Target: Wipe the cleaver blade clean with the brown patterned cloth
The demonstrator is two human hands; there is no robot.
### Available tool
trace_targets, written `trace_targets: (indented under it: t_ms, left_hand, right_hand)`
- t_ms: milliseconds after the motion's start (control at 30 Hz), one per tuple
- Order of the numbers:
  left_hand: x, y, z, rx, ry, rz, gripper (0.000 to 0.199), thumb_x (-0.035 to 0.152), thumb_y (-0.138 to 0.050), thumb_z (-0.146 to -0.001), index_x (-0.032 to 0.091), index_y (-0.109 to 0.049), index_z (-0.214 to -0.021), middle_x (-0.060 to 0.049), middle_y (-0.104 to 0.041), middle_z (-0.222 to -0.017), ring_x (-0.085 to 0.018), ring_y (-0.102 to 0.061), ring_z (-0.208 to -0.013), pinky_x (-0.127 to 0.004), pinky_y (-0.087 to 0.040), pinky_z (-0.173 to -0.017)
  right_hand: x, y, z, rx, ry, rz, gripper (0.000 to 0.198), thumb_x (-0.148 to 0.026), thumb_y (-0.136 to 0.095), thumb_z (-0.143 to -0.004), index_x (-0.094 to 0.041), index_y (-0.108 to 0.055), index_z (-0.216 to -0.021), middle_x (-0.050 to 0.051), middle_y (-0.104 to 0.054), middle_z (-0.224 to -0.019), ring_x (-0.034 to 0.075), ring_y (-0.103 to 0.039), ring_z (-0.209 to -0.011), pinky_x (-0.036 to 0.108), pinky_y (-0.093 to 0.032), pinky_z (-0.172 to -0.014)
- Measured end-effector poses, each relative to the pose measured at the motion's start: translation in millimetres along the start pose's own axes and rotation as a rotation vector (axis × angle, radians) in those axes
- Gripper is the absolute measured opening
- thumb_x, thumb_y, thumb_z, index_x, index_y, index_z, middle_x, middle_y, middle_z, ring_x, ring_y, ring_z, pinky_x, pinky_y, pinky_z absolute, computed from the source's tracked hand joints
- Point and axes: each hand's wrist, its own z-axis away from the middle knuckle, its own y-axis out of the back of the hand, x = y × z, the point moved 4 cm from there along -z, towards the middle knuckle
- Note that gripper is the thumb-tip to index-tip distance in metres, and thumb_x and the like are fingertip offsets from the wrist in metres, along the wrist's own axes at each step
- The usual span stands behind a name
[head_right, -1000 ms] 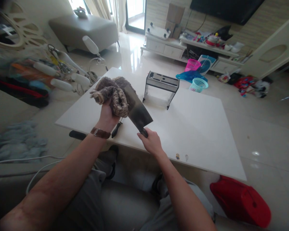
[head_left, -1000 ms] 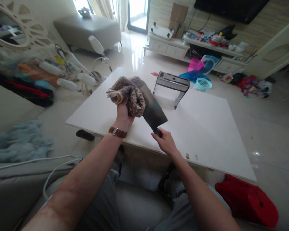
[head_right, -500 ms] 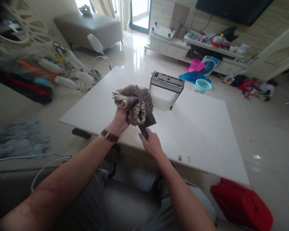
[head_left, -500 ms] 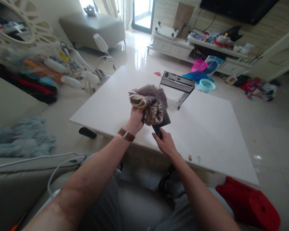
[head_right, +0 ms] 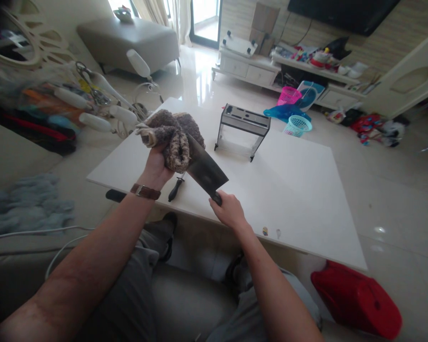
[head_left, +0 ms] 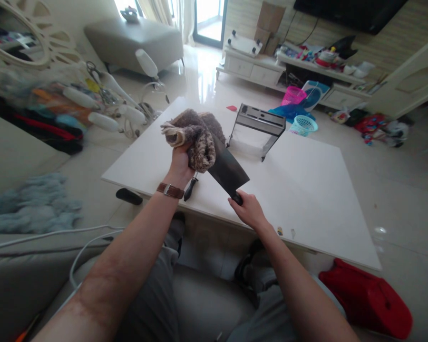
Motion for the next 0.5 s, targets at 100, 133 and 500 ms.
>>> trace_targets:
  t_ms: [100, 133, 500]
  left_hand:
    - [-5.5, -3.1, 1.8, -0.105, 0.013, 0.034, 0.037, 0.035, -0.086, -0.065, 0.018, -0.075, -0.096, -0.008, -0.076, -0.117, -0.029, -0.067, -0.119, -0.041, -0.052, -0.108]
    - [-7.3, -3.2, 1.6, -0.127, 0.008, 0.034, 0.038, 0.034, -0.086, -0.064, 0.017, -0.075, -0.096, -0.008, -0.077, -0.115, -0.029, -0.068, -0.117, -0.041, -0.053, -0.108]
    - [-9.2, 0.1, -3.7, -0.150, -0.159, -0.041, 0.042, 0.029, -0.095, -0.054, 0.018, -0.076, -0.090, -0.006, -0.079, -0.104, -0.025, -0.073, -0.102, -0.041, -0.056, -0.102]
  right_hand:
    - [-0.4, 1.2, 0.1, 0.003, -0.005, -0.012, 0.027, -0.039, -0.057, -0.091, -0.023, -0.050, -0.070, -0.001, -0.053, -0.061, 0.015, -0.044, -0.058, 0.028, -0.027, -0.059]
    - [-0.6, 1.5, -0.1, 0.005, -0.008, -0.013, 0.026, -0.039, -0.057, -0.091, -0.023, -0.051, -0.071, -0.001, -0.054, -0.061, 0.015, -0.044, -0.058, 0.028, -0.027, -0.059]
    - [3.0, -0.6, -1.0, -0.022, -0.024, 0.024, 0.023, -0.037, -0.056, -0.091, -0.022, -0.052, -0.073, 0.000, -0.054, -0.063, 0.015, -0.047, -0.061, 0.028, -0.026, -0.060]
